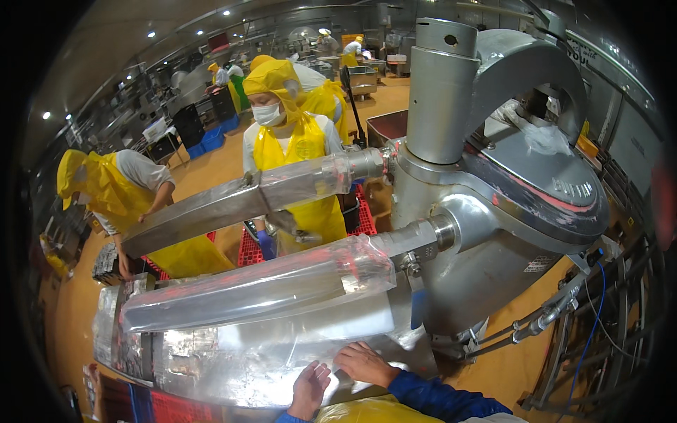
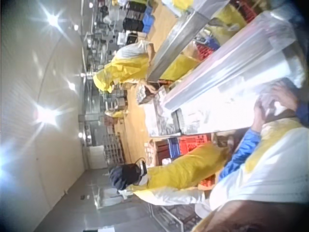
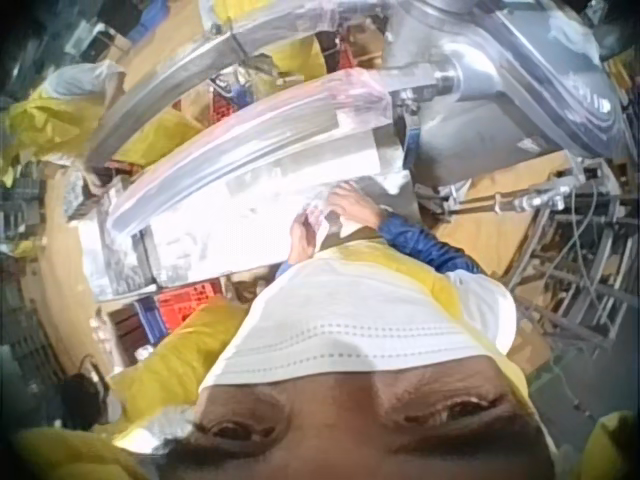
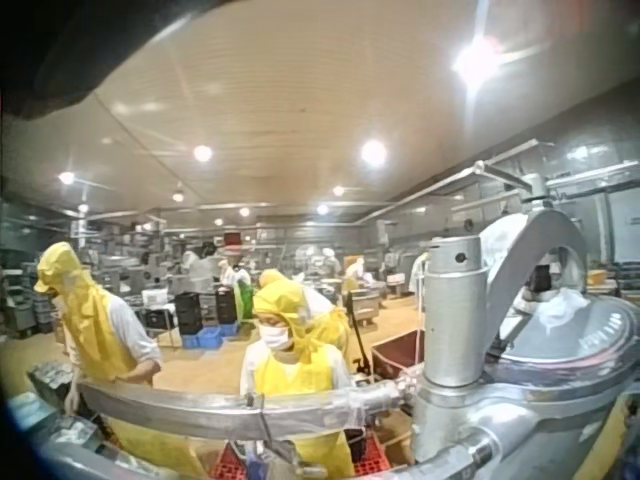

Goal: The person repeatedly assembles a metal frame around a transparent tube attached to a machine. They align the frame halves, secure them with latches, and then disassemble the frame to repeat the process with other workers nearby.

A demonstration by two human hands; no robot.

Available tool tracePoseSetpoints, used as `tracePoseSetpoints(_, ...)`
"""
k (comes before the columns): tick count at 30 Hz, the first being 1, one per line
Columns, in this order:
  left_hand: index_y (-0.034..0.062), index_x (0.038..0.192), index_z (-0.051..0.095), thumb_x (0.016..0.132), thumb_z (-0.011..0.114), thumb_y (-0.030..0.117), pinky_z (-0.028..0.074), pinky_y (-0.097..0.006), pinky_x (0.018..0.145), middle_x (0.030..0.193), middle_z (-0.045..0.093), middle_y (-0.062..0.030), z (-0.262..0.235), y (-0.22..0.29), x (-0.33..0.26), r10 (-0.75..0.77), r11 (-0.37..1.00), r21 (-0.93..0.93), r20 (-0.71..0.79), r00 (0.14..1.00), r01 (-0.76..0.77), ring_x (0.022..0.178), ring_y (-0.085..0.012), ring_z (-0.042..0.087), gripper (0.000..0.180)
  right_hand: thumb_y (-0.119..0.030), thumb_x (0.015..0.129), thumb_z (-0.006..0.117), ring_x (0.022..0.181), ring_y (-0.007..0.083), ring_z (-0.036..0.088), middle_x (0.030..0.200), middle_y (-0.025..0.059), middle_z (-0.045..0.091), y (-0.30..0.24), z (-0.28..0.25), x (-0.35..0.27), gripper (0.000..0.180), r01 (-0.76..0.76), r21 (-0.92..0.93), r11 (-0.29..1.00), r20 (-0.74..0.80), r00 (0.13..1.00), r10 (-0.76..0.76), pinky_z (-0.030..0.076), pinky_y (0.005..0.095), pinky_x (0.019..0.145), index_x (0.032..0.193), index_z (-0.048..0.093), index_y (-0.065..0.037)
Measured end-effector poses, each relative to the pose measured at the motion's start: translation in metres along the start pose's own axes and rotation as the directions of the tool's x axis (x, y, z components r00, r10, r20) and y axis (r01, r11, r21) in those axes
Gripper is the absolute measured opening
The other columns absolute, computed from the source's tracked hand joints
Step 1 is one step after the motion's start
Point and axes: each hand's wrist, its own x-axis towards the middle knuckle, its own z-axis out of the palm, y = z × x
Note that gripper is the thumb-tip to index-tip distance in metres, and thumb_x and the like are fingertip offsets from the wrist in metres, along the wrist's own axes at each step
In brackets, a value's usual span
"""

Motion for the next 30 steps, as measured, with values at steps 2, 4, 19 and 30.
tracePoseSetpoints(2, 0.0046, 0.139, 0.052, 0.109, 0.051, 0.024, 0.057, -0.037, 0.084, 0.130, 0.061, -0.0159, -0.010, -0.003, -0.004, -0.062, 0.997, -0.034, 0.015, 0.998, 0.063, 0.108, -0.0273, 0.066, 0.036, -0.021, 0.092, 0.072, 0.113, 0.0255, 0.061, 0.110, 0.0052, 0.067, 0.003, 0.003, -0.004, 0.020, -0.009, 0.012, 1.000, -0.015, 1.000, 0.009, 0.045, 0.0407, 0.101, 0.110, 0.071, -0.014)
tracePoseSetpoints(4, 0.0019, 0.136, 0.055, 0.108, 0.057, 0.024, 0.058, -0.033, 0.076, 0.120, 0.065, -0.0151, -0.010, -0.001, -0.016, -0.179, 0.981, -0.078, 0.002, 0.984, 0.178, 0.098, -0.0238, 0.068, 0.036, -0.019, 0.093, 0.071, 0.106, 0.0245, 0.063, 0.102, 0.0038, 0.068, -0.004, -0.003, -0.001, 0.011, -0.007, 0.027, 1.000, -0.054, 0.999, 0.009, 0.046, 0.0401, 0.098, 0.102, 0.073, -0.014)
tracePoseSetpoints(19, 0.0019, 0.084, 0.062, 0.098, 0.073, 0.046, 0.048, -0.044, 0.059, 0.064, 0.060, -0.0150, 0.016, 0.008, -0.088, 0.666, 0.310, 0.911, -0.005, 0.746, -0.271, 0.058, -0.0310, 0.060, 0.048, -0.036, 0.084, 0.087, 0.090, 0.0305, 0.071, 0.102, 0.0152, 0.073, -0.012, 0.015, -0.002, 0.044, -0.234, 0.526, 0.818, 0.247, 0.962, 0.116, 0.057, 0.0394, 0.079, 0.107, 0.070, -0.003)
tracePoseSetpoints(30, 0.0063, 0.119, 0.065, 0.087, 0.079, 0.059, 0.056, -0.045, 0.071, 0.088, 0.067, -0.0150, 0.017, 0.023, -0.109, 0.835, 0.189, 0.971, -0.079, 0.544, -0.149, 0.083, -0.0355, 0.069, 0.064, -0.022, 0.095, 0.071, 0.082, 0.0404, 0.070, 0.087, 0.0171, 0.072, -0.031, 0.010, 0.022, 0.018, -0.074, 0.289, 0.954, 0.110, 0.993, 0.044, 0.055, 0.0488, 0.074, 0.094, 0.065, -0.005)
